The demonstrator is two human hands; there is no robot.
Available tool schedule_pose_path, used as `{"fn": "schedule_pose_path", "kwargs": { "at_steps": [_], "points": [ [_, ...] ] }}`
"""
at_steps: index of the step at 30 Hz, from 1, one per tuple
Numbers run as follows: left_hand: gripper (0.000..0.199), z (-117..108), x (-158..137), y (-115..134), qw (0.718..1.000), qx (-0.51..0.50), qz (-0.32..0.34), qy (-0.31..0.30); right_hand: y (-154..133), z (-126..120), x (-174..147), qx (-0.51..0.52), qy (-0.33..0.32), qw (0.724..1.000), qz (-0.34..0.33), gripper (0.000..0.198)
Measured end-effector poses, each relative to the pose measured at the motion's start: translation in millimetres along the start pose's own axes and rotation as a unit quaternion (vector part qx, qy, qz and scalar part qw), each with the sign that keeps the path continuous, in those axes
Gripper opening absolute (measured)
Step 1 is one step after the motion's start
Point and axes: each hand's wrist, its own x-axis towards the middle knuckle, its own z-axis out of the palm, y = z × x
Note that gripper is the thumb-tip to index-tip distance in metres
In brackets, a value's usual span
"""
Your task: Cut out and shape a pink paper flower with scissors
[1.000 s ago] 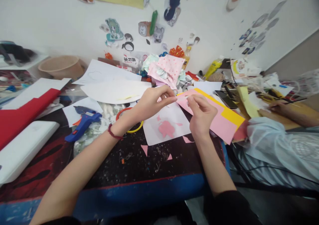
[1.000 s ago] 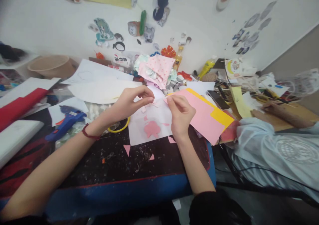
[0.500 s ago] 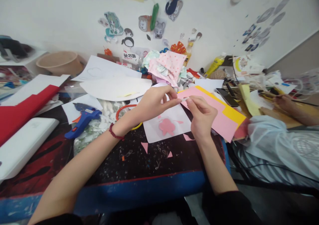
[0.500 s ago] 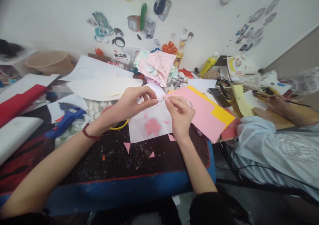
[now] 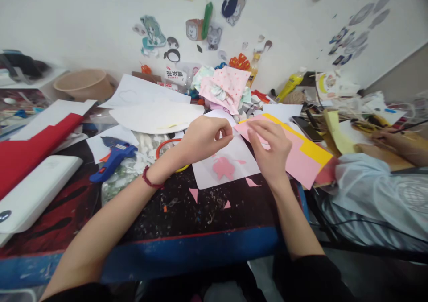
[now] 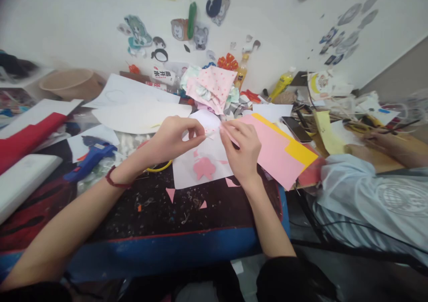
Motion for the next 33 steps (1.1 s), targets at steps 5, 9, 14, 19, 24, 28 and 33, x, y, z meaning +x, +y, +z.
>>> {"fn": "schedule_pose_path", "kwargs": {
  "at_steps": [5,9,14,19,24,28,33],
  "points": [
    [0.013,-6.8,-22.7,4.5,0.998,0.009,-0.064,0.001,11.2,-8.1,-11.1,0.02,-0.098,0.994,-0.054,0.037],
    [0.013,-4.0,-45.8,-1.6,0.993,0.005,-0.115,-0.007,27.3,-0.2,-41.0,0.05,-0.267,0.961,-0.059,0.046],
    [0.013,1.5,-60.3,-9.2,0.99,-0.013,-0.138,-0.004,42.8,7.0,-63.3,0.045,-0.3,0.951,-0.054,0.035],
    [0.014,8.3,-65.9,-16.7,0.988,-0.031,-0.153,-0.004,40.8,5.2,-63.6,0.035,-0.314,0.946,-0.065,0.033],
    [0.014,11.2,-67.8,-18.3,0.986,-0.046,-0.16,-0.012,39.1,6.1,-63.0,0.02,-0.335,0.938,-0.082,0.034],
    [0.013,11.3,-67.7,-16.4,0.985,-0.055,-0.163,-0.016,39.0,6.9,-62.1,0.011,-0.347,0.934,-0.086,0.035],
    [0.012,12.4,-68.2,-16.0,0.984,-0.059,-0.168,-0.017,38.3,6.7,-61.1,0.005,-0.358,0.929,-0.089,0.035]
  ]
}}
